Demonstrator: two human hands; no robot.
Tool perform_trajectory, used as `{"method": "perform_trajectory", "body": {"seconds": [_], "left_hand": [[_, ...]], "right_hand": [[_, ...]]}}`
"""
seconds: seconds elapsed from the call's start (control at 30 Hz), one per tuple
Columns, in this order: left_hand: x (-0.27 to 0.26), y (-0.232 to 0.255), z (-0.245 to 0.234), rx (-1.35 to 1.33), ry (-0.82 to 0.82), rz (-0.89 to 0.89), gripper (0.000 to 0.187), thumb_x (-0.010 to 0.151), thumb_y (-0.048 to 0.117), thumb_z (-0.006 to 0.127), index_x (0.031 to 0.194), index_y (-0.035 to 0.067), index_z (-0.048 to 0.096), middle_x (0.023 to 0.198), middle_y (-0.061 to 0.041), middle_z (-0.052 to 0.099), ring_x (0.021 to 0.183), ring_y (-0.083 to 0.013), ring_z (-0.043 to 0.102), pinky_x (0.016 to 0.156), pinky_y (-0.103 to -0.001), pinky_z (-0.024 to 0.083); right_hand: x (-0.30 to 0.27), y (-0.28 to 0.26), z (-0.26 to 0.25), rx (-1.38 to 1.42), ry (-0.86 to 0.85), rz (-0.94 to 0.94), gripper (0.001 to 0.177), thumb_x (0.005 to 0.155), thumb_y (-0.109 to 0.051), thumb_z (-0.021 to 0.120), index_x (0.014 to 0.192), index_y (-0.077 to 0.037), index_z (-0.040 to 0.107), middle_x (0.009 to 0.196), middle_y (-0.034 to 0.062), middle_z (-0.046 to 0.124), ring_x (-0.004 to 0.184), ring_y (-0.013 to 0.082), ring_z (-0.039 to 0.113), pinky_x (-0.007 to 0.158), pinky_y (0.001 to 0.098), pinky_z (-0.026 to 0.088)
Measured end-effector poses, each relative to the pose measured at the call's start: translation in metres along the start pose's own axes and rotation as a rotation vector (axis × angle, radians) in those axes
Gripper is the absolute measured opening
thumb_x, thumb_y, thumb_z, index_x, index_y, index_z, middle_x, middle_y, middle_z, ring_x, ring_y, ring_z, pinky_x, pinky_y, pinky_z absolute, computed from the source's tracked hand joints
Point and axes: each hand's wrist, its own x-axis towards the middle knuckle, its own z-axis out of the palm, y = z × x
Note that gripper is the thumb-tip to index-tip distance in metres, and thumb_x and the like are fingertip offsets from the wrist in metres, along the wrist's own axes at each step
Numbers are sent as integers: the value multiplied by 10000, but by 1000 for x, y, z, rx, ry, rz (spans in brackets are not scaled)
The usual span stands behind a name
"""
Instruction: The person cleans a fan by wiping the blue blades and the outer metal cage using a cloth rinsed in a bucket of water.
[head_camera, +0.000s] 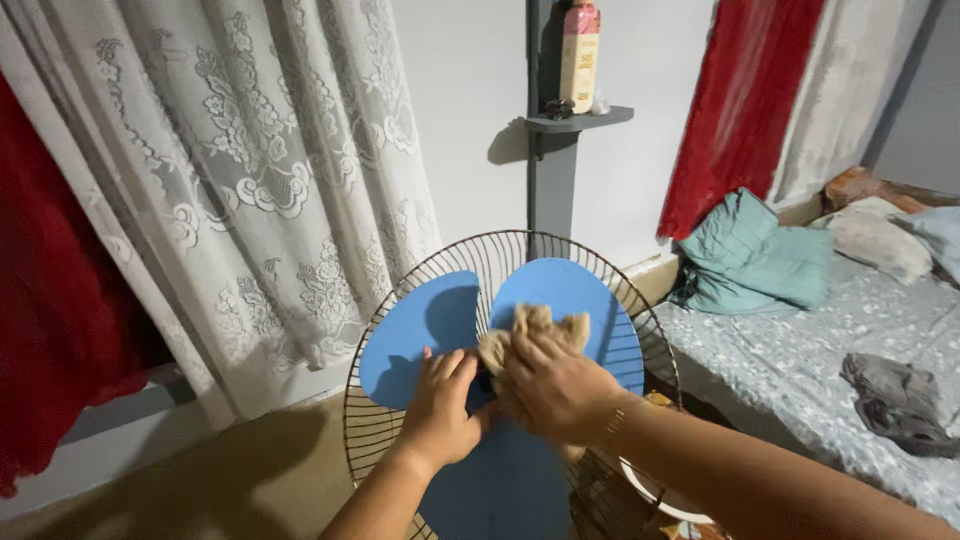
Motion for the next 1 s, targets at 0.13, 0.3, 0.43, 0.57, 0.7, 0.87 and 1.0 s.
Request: {"method": "perform_trajectory", "body": {"seconds": [0.13,0.3,0.43,0.57,0.7,0.87,1.0], "left_hand": [[3,6,-1,48,-62,-48,594,785,337,839,1222,35,573,1239,-143,589,1271,-345,512,1237,-610,170],[3,7,-3,-5,26,18,716,792,410,844,1311,18,545,1244,-148,608,1247,-368,523,1192,-649,163],[1,7,-4,-29,76,34,783,782,453,837,1362,21,538,1279,-151,610,1261,-375,517,1174,-651,180],[4,15,2,-22,-3,-75,783,749,418,848,1357,34,537,1318,-148,601,1288,-368,499,1167,-647,171],[5,28,-1,-13,-42,-104,751,753,366,855,1339,35,522,1275,-164,595,1275,-383,492,1157,-656,147],[0,32,-10,-179,57,-24,464,798,321,798,1201,136,661,1277,-94,672,1303,-378,533,1173,-528,367],[-2,35,-1,-139,24,-57,532,808,337,821,1235,100,611,1213,-115,629,1254,-383,520,1162,-660,186]], "right_hand": [[12,32,23,-229,26,-144,737,819,-266,609,1519,-116,433,1640,154,314,1513,366,259,1206,532,263],[66,75,8,-223,470,20,422,911,-96,615,1332,-88,593,1315,170,590,1232,350,545,1046,412,487],[79,76,-11,60,509,248,380,908,-70,605,1261,-199,660,1153,103,644,1034,338,649,888,438,548],[109,47,-38,434,532,367,208,1003,-242,586,1152,-112,650,1128,126,665,1028,335,680,872,421,555],[135,2,-59,403,0,444,353,1095,-358,498,1276,-85,629,1240,173,651,1141,341,626,988,437,506],[156,-33,-20,46,-467,62,502,977,-165,586,1475,-158,517,1487,245,435,1223,337,607,1034,388,524],[165,-5,10,143,-249,-254,550,839,-128,655,1360,-305,669,1421,49,594,1253,259,569,1041,395,474]]}}
